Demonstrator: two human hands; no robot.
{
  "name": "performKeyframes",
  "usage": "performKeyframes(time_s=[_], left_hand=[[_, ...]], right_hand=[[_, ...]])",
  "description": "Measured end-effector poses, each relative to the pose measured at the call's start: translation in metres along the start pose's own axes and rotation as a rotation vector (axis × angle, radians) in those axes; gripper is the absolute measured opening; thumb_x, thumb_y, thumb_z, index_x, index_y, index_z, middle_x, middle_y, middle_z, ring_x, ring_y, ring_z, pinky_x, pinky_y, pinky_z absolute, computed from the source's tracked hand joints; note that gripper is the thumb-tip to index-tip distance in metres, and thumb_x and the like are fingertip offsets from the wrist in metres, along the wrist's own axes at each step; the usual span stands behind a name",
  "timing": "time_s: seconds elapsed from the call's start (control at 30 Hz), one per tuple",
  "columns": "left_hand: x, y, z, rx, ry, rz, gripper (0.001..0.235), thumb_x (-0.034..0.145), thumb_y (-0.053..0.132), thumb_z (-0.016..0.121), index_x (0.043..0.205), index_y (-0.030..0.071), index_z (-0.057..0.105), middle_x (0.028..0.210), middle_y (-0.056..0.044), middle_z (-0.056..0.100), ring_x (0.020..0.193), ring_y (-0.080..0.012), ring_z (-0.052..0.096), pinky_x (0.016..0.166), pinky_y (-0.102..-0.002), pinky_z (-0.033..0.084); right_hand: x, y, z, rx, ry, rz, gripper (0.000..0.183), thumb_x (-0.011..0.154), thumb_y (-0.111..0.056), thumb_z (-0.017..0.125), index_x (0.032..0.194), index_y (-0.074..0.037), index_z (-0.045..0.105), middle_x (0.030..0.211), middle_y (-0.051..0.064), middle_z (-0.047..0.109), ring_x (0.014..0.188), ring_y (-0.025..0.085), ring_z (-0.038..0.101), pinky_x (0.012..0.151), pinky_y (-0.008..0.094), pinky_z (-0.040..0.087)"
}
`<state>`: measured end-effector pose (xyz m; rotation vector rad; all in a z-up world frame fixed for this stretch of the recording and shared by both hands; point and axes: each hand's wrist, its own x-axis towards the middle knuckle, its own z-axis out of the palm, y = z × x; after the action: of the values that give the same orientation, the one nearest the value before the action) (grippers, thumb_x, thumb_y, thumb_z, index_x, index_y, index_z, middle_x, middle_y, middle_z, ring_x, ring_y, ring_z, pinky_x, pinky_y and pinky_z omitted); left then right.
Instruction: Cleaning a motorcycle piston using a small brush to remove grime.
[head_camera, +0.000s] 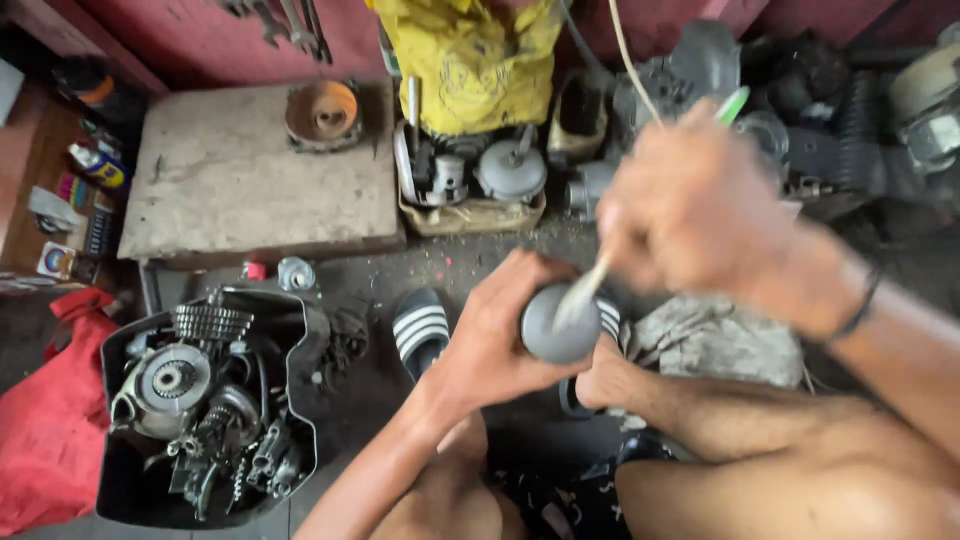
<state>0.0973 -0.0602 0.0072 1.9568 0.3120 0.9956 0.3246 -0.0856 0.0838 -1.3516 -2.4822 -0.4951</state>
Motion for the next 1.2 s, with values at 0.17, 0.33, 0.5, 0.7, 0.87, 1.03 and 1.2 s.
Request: performKeyframes(time_s=[0.17,0.33,0.5,0.7,0.87,1.03,1.2], left_hand=[[-0.004,0.002,-0.004,0.035,0.003,-0.019,0.048,0.067,0.013,0.087,0.107,0.003,0.061,0.095,-0.007,0.063,0.080,-0.0221,0.057,0.074,-0.032,0.051],[-0.005,0.005,-0.010,0.075,-0.009,-0.030,0.047,0.069,0.012,0.085,0.110,0.003,0.063,0.097,-0.006,0.066,0.082,-0.0215,0.060,0.077,-0.032,0.052],[-0.005,0.006,-0.011,0.060,-0.040,-0.015,0.046,0.069,0.014,0.086,0.107,0.004,0.062,0.097,-0.007,0.066,0.083,-0.0223,0.061,0.077,-0.032,0.052],[-0.006,0.001,-0.009,0.081,-0.074,0.002,0.050,0.066,0.018,0.087,0.106,0.002,0.061,0.096,-0.009,0.065,0.082,-0.0246,0.060,0.076,-0.034,0.052],[-0.007,0.005,-0.010,0.092,-0.099,-0.046,0.046,0.068,0.017,0.083,0.104,0.002,0.060,0.093,-0.009,0.063,0.081,-0.0243,0.059,0.075,-0.034,0.051],[-0.010,0.000,-0.010,0.089,-0.135,-0.056,0.047,0.068,0.018,0.086,0.103,0.002,0.059,0.096,-0.010,0.060,0.083,-0.0251,0.057,0.077,-0.034,0.051],[-0.011,0.005,-0.012,0.085,-0.145,-0.081,0.049,0.069,0.019,0.087,0.109,0.005,0.063,0.104,-0.007,0.066,0.090,-0.0220,0.064,0.080,-0.032,0.055]], right_hand=[[0.008,-0.005,0.007,-0.004,-0.039,0.002,0.034,0.096,-0.021,0.060,0.063,-0.016,0.058,0.064,-0.002,0.054,0.067,0.020,0.043,0.075,0.037,0.039],[0.015,-0.012,0.006,0.149,-0.051,-0.070,0.031,0.093,-0.022,0.059,0.063,-0.017,0.056,0.066,-0.001,0.049,0.069,0.022,0.044,0.077,0.036,0.037],[0.014,-0.014,0.002,-0.004,-0.029,-0.087,0.030,0.095,-0.029,0.058,0.067,-0.019,0.060,0.067,-0.004,0.053,0.068,0.020,0.045,0.081,0.037,0.038],[0.013,-0.005,0.003,-0.143,-0.007,-0.072,0.036,0.099,-0.028,0.064,0.064,-0.022,0.055,0.064,-0.006,0.055,0.066,0.018,0.046,0.076,0.038,0.040],[0.016,-0.010,-0.004,-0.055,-0.065,-0.074,0.034,0.099,-0.029,0.064,0.066,-0.020,0.062,0.068,-0.005,0.057,0.071,0.019,0.049,0.083,0.036,0.040],[0.018,-0.022,-0.004,-0.017,-0.029,-0.166,0.032,0.095,-0.030,0.063,0.064,-0.023,0.056,0.064,-0.005,0.053,0.069,0.018,0.050,0.083,0.039,0.040],[0.011,-0.018,-0.006,-0.083,-0.015,-0.102,0.032,0.099,-0.028,0.064,0.068,-0.021,0.059,0.068,-0.003,0.053,0.067,0.019,0.047,0.078,0.040,0.040]])
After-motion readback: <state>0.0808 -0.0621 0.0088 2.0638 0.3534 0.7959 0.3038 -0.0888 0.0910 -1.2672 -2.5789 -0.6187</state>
